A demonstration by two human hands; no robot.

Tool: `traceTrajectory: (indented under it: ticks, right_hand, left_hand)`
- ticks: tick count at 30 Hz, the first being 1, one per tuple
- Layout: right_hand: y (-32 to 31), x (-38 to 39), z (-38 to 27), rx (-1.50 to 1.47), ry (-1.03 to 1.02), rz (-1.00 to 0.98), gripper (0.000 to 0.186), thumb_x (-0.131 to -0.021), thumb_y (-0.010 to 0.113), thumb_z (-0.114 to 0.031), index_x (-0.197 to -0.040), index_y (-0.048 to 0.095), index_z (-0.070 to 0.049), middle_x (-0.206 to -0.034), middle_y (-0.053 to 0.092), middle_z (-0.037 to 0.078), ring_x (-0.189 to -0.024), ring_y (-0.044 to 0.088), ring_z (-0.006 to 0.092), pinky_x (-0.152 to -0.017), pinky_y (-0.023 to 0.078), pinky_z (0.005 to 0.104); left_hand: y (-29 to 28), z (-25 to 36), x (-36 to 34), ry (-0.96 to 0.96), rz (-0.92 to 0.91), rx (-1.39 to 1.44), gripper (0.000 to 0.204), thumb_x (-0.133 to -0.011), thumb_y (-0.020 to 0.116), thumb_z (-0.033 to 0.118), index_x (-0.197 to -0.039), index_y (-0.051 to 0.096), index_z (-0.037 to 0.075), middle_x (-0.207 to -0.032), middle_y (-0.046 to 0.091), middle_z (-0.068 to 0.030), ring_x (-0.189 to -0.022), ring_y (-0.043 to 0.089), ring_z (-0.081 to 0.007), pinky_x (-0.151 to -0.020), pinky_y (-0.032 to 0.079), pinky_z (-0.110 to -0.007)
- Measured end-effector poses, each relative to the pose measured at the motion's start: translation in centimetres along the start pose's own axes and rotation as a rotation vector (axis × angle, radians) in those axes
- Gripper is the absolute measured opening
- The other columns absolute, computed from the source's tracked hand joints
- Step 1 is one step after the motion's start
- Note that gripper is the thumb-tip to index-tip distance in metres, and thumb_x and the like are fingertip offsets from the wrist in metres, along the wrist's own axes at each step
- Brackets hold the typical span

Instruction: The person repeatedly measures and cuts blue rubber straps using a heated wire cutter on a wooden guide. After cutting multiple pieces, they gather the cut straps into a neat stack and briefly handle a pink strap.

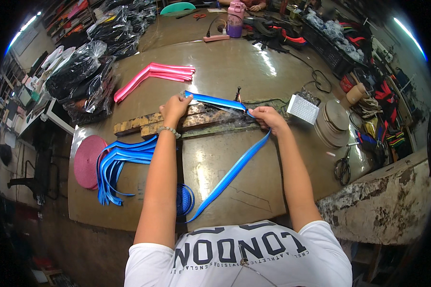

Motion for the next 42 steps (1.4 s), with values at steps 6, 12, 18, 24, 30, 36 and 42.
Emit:
traceTrajectory:
  ticks: [6, 12, 18, 24, 30, 36, 42]
  right_hand:
    - [-0.2, -0.2, 0.1, -0.03, 0.027, -0.016, 0.022, -0.082, 0.069, -0.029, -0.077, 0.057, -0.012, -0.057, 0.04, -0.009, -0.045, 0.03, 0.0037, -0.041, 0.02, 0.0212]
    - [-0.7, 1.0, -0.3, -0.057, -0.024, 0.002, 0.021, -0.084, 0.068, -0.027, -0.077, 0.056, -0.011, -0.057, 0.04, -0.008, -0.045, 0.03, 0.0037, -0.041, 0.02, 0.0215]
    - [-8.5, 9.1, -0.5, 0.586, -0.284, 0.25, 0.026, -0.082, 0.067, -0.027, -0.076, 0.063, -0.002, -0.065, 0.058, 0.002, -0.06, 0.054, 0.0102, -0.056, 0.043, 0.0273]
    - [-17.4, 20.1, 0.8, 1.226, -0.108, 1.022, 0.019, -0.081, 0.061, -0.018, -0.078, 0.063, 0.001, -0.077, 0.064, 0.02, -0.077, 0.063, 0.0339, -0.068, 0.048, 0.0421]
    - [-8.7, 19.6, -1.0, 1.19, -0.213, 0.962, 0.015, -0.081, 0.054, -0.011, -0.084, 0.063, 0.001, -0.079, 0.064, 0.02, -0.078, 0.064, 0.0348, -0.068, 0.05, 0.0419]
    - [7.0, 10.4, 3.3, 0.5, -0.424, 0.242, 0.024, -0.077, 0.065, -0.016, -0.096, 0.066, -0.003, -0.08, 0.067, 0.015, -0.072, 0.064, 0.0211, -0.067, 0.05, 0.0329]
    - [9.6, 7.6, 4.6, 0.501, -0.356, 0.236, 0.023, -0.078, 0.065, -0.017, -0.096, 0.067, -0.002, -0.074, 0.065, 0.016, -0.066, 0.063, 0.0259, -0.064, 0.049, 0.0344]
  left_hand:
    - [0.0, 0.2, 0.3, -0.014, 0.025, -0.021, 0.049, -0.079, 0.056, 0.061, -0.077, 0.065, 0.012, -0.073, 0.067, -0.0046, -0.076, 0.063, -0.0241, -0.086, 0.033, -0.043]
    - [-0.1, 0.1, 0.1, 0.016, 0.032, -0.013, 0.048, -0.079, 0.057, 0.059, -0.077, 0.066, 0.012, -0.073, 0.067, -0.0046, -0.073, 0.063, -0.023, -0.08, 0.037, -0.039]
    - [-2.9, -1.8, 0.3, 0.066, -0.038, 0.478, 0.027, -0.081, 0.065, 0.027, -0.08, 0.064, 0.0, -0.078, 0.067, -0.0119, -0.079, 0.061, -0.0132, -0.071, 0.047, -0.029]
    - [-11.7, -2.6, 3.5, 0.237, -0.085, 1.657, 0.022, -0.09, 0.054, 0.023, -0.09, 0.058, 0.001, -0.087, 0.062, -0.0058, -0.072, 0.057, -0.0137, -0.084, 0.05, -0.03]
    - [-8.6, 2.6, 10.1, 0.267, -0.352, 0.767, 0.013, -0.089, 0.061, 0.026, -0.094, 0.063, 0.014, -0.073, 0.052, 0.0064, -0.06, 0.044, -0.0037, -0.052, 0.035, -0.017]
    - [1.0, 4.0, 16.3, 0.526, -0.215, 0.286, 0.022, -0.077, 0.069, 0.014, -0.094, 0.064, 0.0, -0.087, 0.062, -0.0181, -0.081, 0.061, -0.0306, -0.075, 0.049, -0.037]
    - [2.1, 2.9, 16.7, 0.46, -0.161, 0.258, 0.017, -0.073, 0.071, 0.011, -0.085, 0.066, 0.0, -0.081, 0.062, -0.0161, -0.077, 0.061, -0.0293, -0.07, 0.049, -0.037]
Point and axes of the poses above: each hand's wrist, its own x-axis away from the middle knuckle, its own y-axis out of the palm, z = x × y, the point moved 1 cm from there along -x, towards the middle knuckle
